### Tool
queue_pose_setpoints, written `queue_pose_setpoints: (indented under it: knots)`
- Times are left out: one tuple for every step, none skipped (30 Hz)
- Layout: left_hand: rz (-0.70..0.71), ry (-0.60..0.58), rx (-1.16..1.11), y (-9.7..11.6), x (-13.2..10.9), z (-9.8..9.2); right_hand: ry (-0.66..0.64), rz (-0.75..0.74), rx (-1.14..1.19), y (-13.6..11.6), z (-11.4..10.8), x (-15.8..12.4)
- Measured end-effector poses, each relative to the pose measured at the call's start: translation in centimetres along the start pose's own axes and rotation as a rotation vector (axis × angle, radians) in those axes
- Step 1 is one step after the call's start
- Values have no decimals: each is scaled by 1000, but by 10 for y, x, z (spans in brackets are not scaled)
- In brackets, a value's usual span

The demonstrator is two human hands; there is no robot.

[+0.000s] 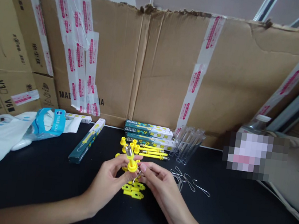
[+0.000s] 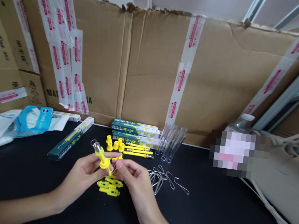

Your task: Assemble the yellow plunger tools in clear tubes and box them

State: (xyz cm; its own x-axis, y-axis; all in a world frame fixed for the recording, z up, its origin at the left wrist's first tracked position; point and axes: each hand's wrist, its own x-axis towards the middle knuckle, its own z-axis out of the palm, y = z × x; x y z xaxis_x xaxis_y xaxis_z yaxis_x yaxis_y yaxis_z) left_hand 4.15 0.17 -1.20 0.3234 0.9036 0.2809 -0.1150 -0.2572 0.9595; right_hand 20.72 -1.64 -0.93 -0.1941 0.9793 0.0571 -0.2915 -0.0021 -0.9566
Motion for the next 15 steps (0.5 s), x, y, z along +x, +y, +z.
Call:
queue_pose_setpoints:
  knots:
    - [21, 6, 51, 0, 0, -1, -2, 4, 13, -1, -1, 0]
    - [40, 13, 106, -1, 0, -2, 0, 6, 22, -1, -2, 1]
    - [56, 18, 158, -2, 0, -3, 5, 8, 27, -2, -4, 1]
    - [69, 23, 202, -3, 1, -4, 10, 10, 29, -3, -5, 2]
    - [82, 32, 237, -4, 1, -4, 19, 13, 23, -4, -6, 2]
    - [92, 47, 259, -6, 2, -5, 28, 10, 9, -6, -7, 3]
    - [101, 65, 268, -7, 2, -6, 39, 3, -13, -7, -8, 3]
    - [101, 77, 265, -7, 2, -6, 47, -11, -42, -7, -9, 3]
    - [93, 79, 258, -8, 3, -6, 51, -29, -74, -8, -10, 3]
    - [78, 75, 254, -7, 3, -6, 53, -50, -105, -8, -10, 4]
    - [57, 66, 256, -7, 3, -6, 50, -71, -135, -7, -10, 4]
    - [33, 56, 262, -6, 3, -6, 45, -91, -163, -6, -10, 4]
    - [10, 51, 268, -4, 3, -5, 41, -111, -195, -5, -9, 4]
    - [-10, 54, 265, -3, 3, -5, 35, -133, -231, -4, -9, 3]
    - [-25, 61, 253, -2, 3, -5, 31, -159, -271, -5, -8, 1]
